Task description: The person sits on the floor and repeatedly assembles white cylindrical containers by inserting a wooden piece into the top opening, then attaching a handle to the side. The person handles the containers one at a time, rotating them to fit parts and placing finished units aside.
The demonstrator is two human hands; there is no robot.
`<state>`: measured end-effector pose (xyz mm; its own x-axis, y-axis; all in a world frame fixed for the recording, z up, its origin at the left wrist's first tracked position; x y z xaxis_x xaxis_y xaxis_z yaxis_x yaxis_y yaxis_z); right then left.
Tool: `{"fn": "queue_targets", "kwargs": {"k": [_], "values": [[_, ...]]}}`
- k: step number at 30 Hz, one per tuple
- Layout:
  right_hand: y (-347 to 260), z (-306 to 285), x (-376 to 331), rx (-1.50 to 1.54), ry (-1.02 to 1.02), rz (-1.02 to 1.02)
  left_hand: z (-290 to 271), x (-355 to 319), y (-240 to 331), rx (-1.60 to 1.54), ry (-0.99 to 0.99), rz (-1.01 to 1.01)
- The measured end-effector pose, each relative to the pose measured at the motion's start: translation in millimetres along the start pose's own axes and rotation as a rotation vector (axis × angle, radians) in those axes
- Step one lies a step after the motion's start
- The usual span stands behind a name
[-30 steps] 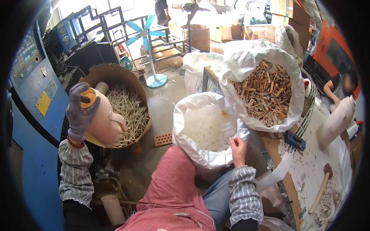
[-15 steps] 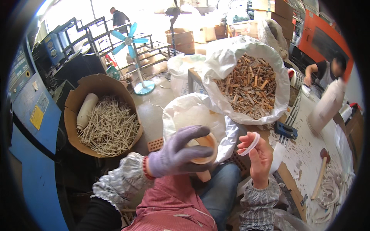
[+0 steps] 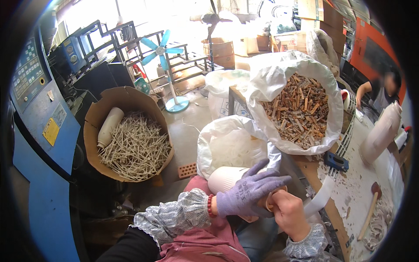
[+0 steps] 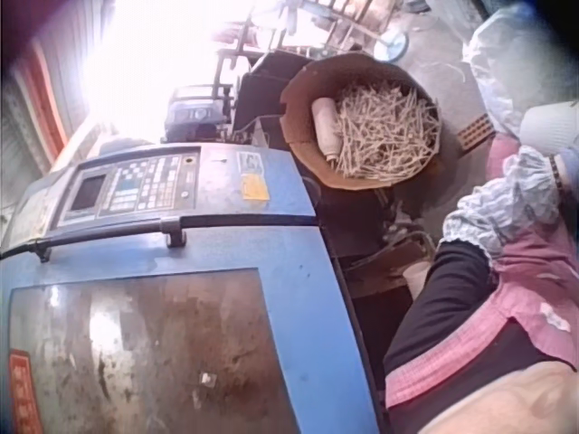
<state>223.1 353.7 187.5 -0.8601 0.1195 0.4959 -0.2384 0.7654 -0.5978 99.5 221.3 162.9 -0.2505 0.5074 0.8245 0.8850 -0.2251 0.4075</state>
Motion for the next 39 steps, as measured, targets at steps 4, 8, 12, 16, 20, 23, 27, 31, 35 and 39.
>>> {"fn": "queue_targets", "kwargs": {"k": [4,8,12,16,20,23,27,31,35,39], "values": [[7,14,-9,-0.099,0.009,0.009,5,-12,-1,-0.046,-0.031,0.019],[-5,22,-11,-0.173,0.123,-0.05,0,-13,4,-0.025,0.011,0.027],[-3,24,-17,-0.203,0.132,-0.015,2,-17,7,-0.029,-0.066,0.005],[2,13,-16,-0.033,-0.124,0.074,-2,-19,3,-0.076,-0.12,0.08],[3,-5,-18,0.083,-0.363,0.117,1,-22,13,-0.015,-0.157,0.118],[-4,-20,-14,0.216,-0.356,0.094,-5,-8,13,-0.132,-0.214,0.085],[20,-44,28,0.54,0.113,0.215,-69,-23,6,-0.113,0.464,0.096],[168,-36,101,0.024,0.474,0.2,-169,-81,1,-0.449,0.583,-0.605],[260,-12,143,-0.776,0.51,0.089,-178,-182,-16,-0.487,0.403,-1.08],[234,23,161,-0.743,0.377,0.215,-223,-215,15,-0.202,-0.164,-1.027]]}}
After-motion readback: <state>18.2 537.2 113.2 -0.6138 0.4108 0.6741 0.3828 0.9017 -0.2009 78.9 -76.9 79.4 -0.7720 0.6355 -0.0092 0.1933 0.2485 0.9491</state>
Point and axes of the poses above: each hand's wrist, its own x-axis towards the middle knuckle, its own z-axis out of the palm, y = z × x, the point moved 1 cm from there along x, towards the middle knuckle, and after that the axes turned 13 degrees about y, right-handed, at the moved point
